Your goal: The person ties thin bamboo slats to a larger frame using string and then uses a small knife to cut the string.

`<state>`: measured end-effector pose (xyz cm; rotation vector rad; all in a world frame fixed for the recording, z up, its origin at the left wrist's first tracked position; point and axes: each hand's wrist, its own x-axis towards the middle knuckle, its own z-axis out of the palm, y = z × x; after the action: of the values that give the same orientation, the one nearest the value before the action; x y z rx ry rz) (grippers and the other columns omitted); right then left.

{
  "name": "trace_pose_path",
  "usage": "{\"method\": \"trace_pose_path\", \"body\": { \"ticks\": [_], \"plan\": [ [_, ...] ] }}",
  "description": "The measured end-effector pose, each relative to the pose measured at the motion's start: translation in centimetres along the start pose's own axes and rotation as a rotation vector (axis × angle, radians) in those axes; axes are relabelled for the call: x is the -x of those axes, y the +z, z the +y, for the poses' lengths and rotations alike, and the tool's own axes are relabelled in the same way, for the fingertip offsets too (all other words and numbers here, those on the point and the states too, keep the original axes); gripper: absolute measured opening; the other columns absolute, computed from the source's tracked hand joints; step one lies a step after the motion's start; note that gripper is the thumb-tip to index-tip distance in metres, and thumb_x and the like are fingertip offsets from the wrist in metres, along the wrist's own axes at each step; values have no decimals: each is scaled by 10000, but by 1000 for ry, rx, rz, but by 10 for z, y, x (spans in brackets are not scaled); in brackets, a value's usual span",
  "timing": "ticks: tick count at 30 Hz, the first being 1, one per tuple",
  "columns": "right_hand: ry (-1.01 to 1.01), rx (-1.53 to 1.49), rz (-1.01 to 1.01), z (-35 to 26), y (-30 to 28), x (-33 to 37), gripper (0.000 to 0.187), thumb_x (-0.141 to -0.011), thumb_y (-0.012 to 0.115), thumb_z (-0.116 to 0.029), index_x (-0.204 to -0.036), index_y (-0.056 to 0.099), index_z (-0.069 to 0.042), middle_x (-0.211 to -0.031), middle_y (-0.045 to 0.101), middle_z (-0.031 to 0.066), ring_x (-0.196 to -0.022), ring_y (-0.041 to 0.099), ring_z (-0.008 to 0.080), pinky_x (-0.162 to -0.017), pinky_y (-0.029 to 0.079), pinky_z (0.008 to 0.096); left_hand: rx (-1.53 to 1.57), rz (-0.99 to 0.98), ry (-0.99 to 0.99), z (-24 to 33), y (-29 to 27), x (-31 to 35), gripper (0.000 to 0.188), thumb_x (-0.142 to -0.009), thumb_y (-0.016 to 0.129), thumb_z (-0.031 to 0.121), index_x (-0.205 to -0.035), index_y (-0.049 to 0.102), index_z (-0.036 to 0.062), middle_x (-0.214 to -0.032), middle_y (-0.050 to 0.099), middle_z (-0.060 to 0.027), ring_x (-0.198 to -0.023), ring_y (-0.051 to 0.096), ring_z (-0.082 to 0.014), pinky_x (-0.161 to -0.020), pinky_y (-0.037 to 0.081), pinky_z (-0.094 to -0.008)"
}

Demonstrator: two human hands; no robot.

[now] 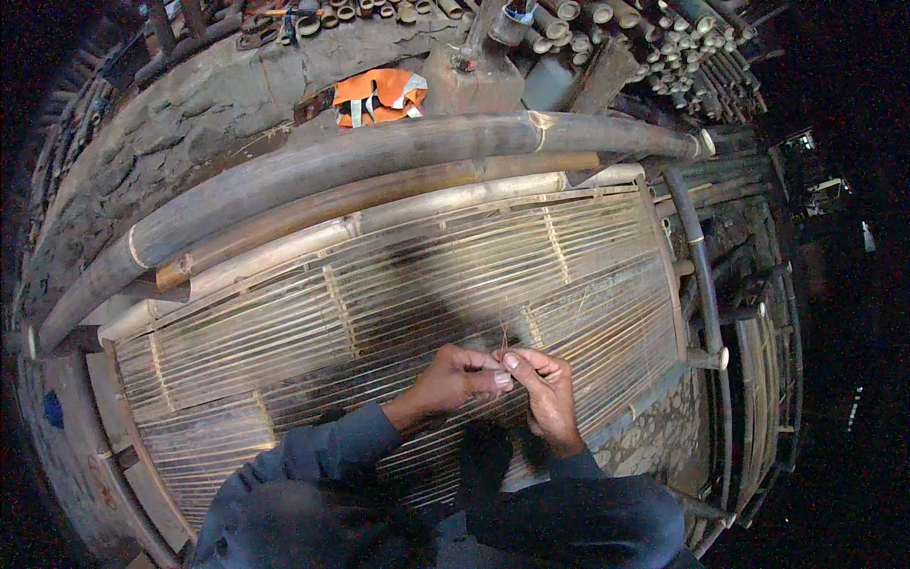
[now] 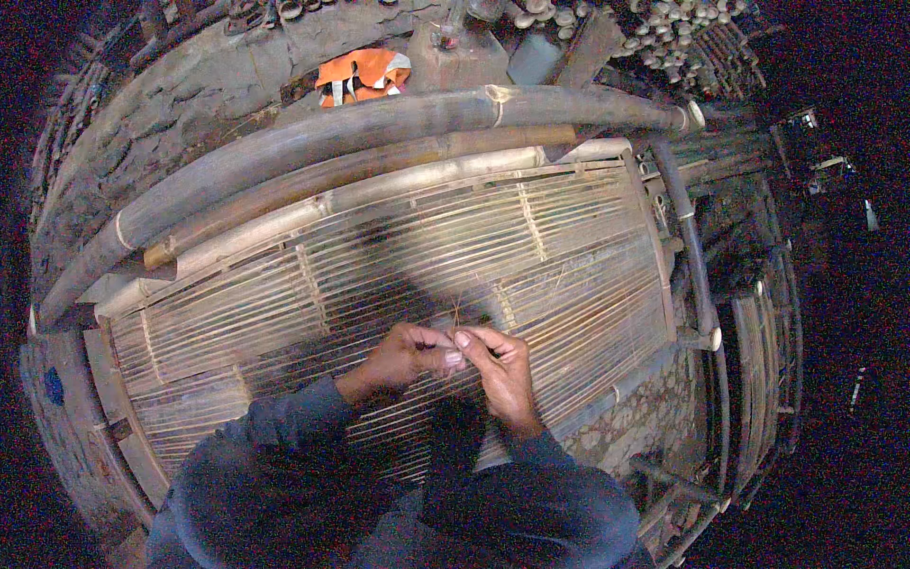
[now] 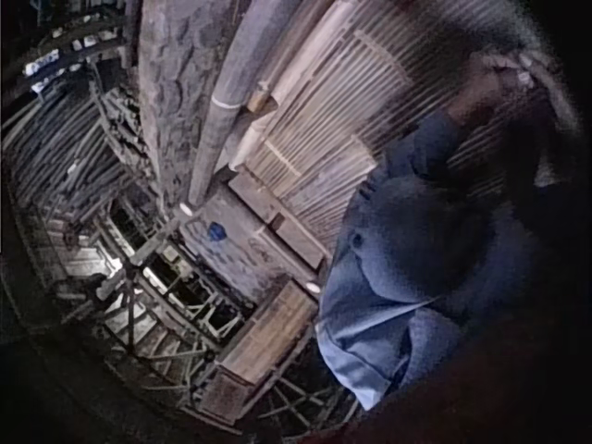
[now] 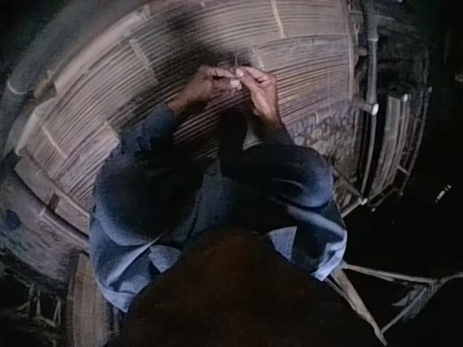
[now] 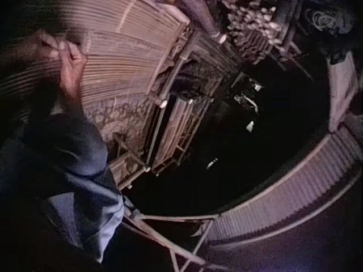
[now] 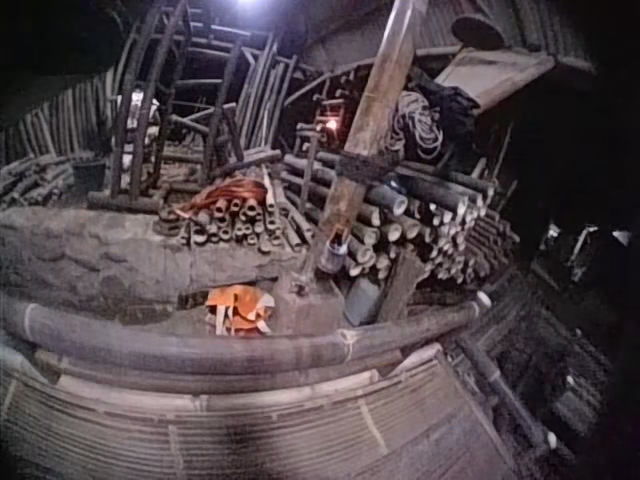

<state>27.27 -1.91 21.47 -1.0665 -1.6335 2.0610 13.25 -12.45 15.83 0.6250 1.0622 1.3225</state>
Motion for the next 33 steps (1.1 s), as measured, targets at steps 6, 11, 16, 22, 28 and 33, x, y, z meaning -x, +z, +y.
{"method": "trace_pose_path", "body": {
  "ticks": [6,11,16,22,28,33],
  "plan": [
    [20,-192,65,9,-2,-1,206,-950,670,-106,-1079,718,48,-992,737,112,-895,667,148,-828,526,293,-4,16,-5,-9,4,0,191,-900,745,170,-982,753,-3,-900,743,-51,-815,664,-121,-767,539,-289],
    [63,-234,30,13,-6,-5,178,-953,662,-101,-1052,712,38,-979,731,108,-876,669,147,-822,535,299,0,-20,-39,-12,7,0,184,-892,753,174,-975,762,10,-870,740,-41,-803,661,-106,-754,538,-283],
    [99,-386,1,18,-10,-6,128,-955,646,-87,-1004,695,21,-955,718,111,-870,670,162,-795,542,298,-38,-45,-11,-18,6,-1,171,-885,758,166,-960,763,13,-849,729,-34,-781,645,-92,-726,527,-274],
    [137,-430,35,31,-16,-7,121,-957,640,-86,-1018,687,8,-970,719,104,-879,681,167,-818,556,312,36,-98,-64,-30,11,1,206,-868,777,202,-921,748,5,-772,696,-25,-736,622,-97,-686,508,-274],
    [54,-556,90,32,-55,-11,92,-985,573,-62,-1016,645,-15,-953,700,141,-883,695,230,-823,612,410,-697,-33,458,-13,-43,-43,185,-870,717,177,-1001,673,53,-963,679,-116,-885,656,-306,-752,519,-401],
    [36,-520,110,37,-96,-9,120,-1010,554,-109,-973,621,-16,-899,670,124,-792,681,220,-837,594,455,-1503,77,597,19,-115,-152,174,-856,606,135,-1020,622,79,-1089,594,-165,-949,628,-366,-816,524,-461]
  ]
}}
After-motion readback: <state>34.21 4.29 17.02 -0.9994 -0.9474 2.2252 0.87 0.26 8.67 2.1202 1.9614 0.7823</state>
